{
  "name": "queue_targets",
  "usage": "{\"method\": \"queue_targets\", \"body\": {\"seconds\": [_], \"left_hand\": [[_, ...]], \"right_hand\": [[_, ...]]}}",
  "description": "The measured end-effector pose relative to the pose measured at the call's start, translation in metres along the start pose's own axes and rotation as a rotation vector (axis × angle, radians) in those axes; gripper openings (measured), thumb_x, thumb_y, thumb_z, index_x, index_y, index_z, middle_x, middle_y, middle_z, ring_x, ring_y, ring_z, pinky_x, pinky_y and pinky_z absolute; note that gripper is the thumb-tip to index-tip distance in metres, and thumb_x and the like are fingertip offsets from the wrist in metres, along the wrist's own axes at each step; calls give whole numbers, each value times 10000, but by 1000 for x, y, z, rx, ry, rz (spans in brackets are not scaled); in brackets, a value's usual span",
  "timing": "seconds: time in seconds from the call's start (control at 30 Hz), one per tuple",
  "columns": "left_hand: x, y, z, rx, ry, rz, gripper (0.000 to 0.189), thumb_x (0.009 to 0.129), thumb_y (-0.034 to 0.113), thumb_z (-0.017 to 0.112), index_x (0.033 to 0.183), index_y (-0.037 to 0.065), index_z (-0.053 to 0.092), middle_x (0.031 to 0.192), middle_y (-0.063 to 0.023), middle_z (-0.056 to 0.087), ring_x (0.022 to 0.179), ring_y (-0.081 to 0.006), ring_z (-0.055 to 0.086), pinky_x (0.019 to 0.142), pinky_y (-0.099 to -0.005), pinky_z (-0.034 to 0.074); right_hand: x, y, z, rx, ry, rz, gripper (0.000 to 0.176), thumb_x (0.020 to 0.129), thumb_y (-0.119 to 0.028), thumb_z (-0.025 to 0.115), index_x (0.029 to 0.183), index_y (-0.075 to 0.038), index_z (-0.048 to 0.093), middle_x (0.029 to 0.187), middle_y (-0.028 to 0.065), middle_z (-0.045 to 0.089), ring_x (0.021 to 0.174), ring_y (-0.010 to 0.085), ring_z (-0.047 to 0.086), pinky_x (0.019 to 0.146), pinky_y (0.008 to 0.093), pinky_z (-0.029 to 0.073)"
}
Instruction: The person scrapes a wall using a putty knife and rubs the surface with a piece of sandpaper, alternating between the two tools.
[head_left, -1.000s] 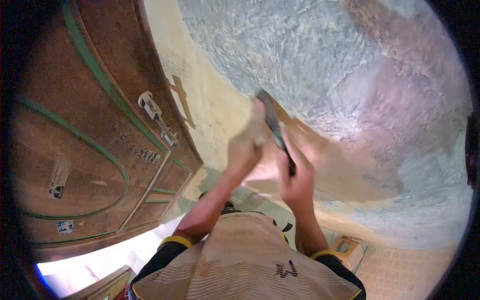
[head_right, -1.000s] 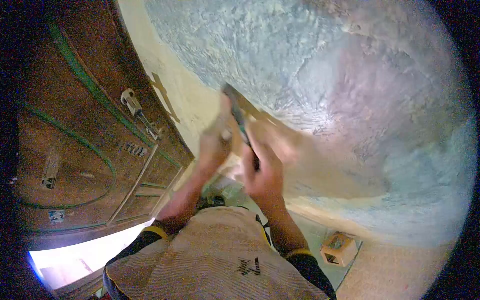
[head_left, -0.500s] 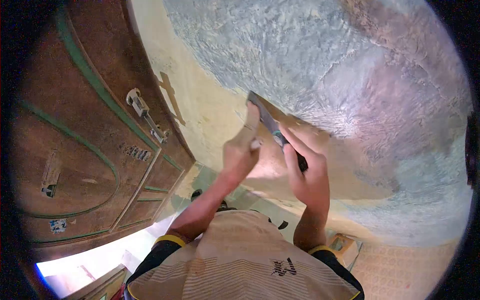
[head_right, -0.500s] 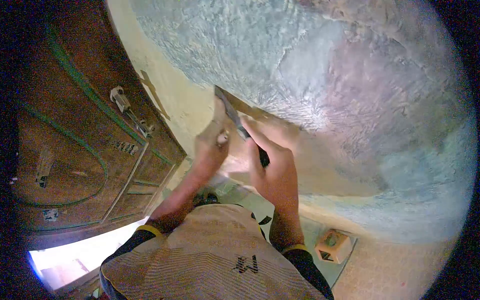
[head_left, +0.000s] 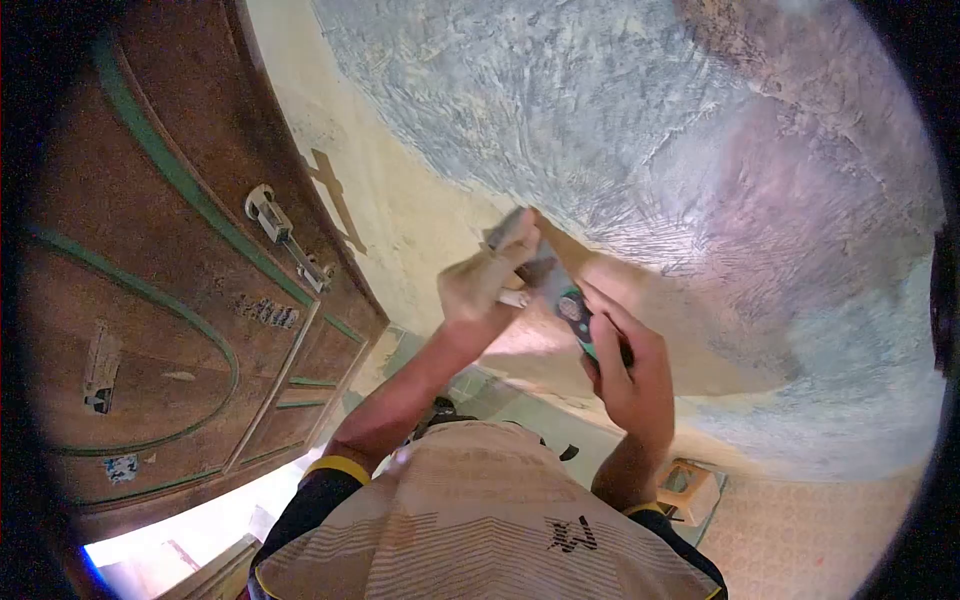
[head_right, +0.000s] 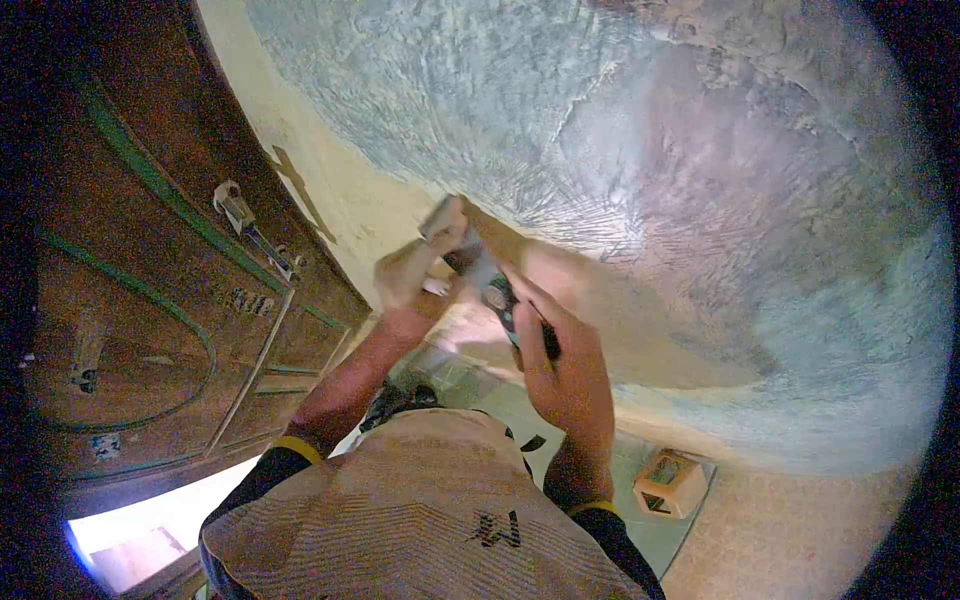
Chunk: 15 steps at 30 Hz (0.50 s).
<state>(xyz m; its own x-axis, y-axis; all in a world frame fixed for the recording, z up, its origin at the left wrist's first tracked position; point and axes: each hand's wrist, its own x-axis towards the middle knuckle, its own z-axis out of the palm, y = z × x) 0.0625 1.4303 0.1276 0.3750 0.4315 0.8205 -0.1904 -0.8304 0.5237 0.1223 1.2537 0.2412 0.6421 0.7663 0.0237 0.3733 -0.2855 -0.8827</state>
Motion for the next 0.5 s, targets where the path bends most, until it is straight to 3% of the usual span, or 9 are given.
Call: {"method": "queue_targets", "body": {"seconds": [0.1, 0.17, 0.2, 0.23, 0.27, 0.3, 0.33, 0.43, 0.5], "left_hand": [[-6, 6, 12, -32, -28, 20, 618, 561, -26, 787, 1162, 52, 665, 1155, -153, 692, 720, -213, 701, 651, -308, 576], [-8, 6, 13, -101, -11, -20, 594, 583, -38, 781, 1159, 42, 664, 1105, -178, 702, 795, -248, 721, 680, -316, 585], [-10, 0, 13, -89, 34, -52, 573, 602, -45, 772, 1158, 36, 662, 1125, -189, 692, 852, -271, 720, 707, -321, 588], [-7, 1, 12, -77, 76, -86, 552, 622, -53, 763, 1157, 31, 661, 1146, -201, 682, 909, -293, 719, 734, -326, 591], [0, 5, 10, -147, 129, -88, 543, 625, -76, 753, 1151, 18, 654, 1192, -214, 658, 1016, -309, 696, 773, -337, 591], [0, 10, 10, -150, 125, -88, 543, 625, -76, 753, 1151, 18, 654, 1192, -214, 658, 1016, -309, 696, 773, -337, 591], [0, 14, 11, -152, 76, -115, 530, 631, -82, 749, 1143, 18, 654, 1218, -214, 645, 1027, -301, 694, 773, -334, 592], [-8, 9, 21, -131, 42, -119, 505, 655, -95, 739, 1140, 24, 660, 1209, -199, 657, 1025, -280, 699, 785, -317, 587], [-9, -1, 22, -132, 189, -108, 481, 672, -112, 717, 1131, 27, 672, 1121, -178, 698, 985, -275, 712, 804, -311, 579]], "right_hand": [[-11, 3, -10, -65, 58, 13, 336, 982, -185, 555, 1294, -75, 616, 746, 82, 654, 558, 108, 510, 566, 273, 454], [-4, 0, 2, -212, 176, -344, 341, 958, -187, 591, 1290, -111, 625, 804, 139, 681, 572, 163, 578, 591, 298, 472], [-8, -11, 2, -235, 101, -122, 341, 942, -187, 613, 1278, -133, 633, 874, 198, 687, 672, 227, 678, 649, 333, 505], [-4, -12, 4, -232, 105, -118, 341, 942, -187, 613, 1278, -133, 633, 874, 198, 687, 672, 227, 678, 649, 333, 505], [-1, -13, 6, -285, 110, -186, 340, 938, -174, 618, 1274, -130, 635, 886, 205, 688, 710, 224, 697, 658, 333, 510], [0, -13, 7, -339, 115, -258, 338, 933, -161, 623, 1270, -127, 638, 898, 212, 690, 749, 221, 716, 666, 332, 516], [-6, -18, 1, -289, 92, -175, 329, 919, -49, 613, 1246, -18, 639, 962, 114, 727, 732, 94, 564, 698, 249, 484], [-12, -12, -8, -159, 154, -222, 321, 922, -54, 619, 1242, -20, 639, 943, 127, 719, 736, 85, 570, 701, 240, 483], [2, -4, 10, -148, 183, -192, 309, 928, -59, 619, 1234, -18, 645, 957, 139, 717, 759, 80, 589, 716, 246, 490]]}}
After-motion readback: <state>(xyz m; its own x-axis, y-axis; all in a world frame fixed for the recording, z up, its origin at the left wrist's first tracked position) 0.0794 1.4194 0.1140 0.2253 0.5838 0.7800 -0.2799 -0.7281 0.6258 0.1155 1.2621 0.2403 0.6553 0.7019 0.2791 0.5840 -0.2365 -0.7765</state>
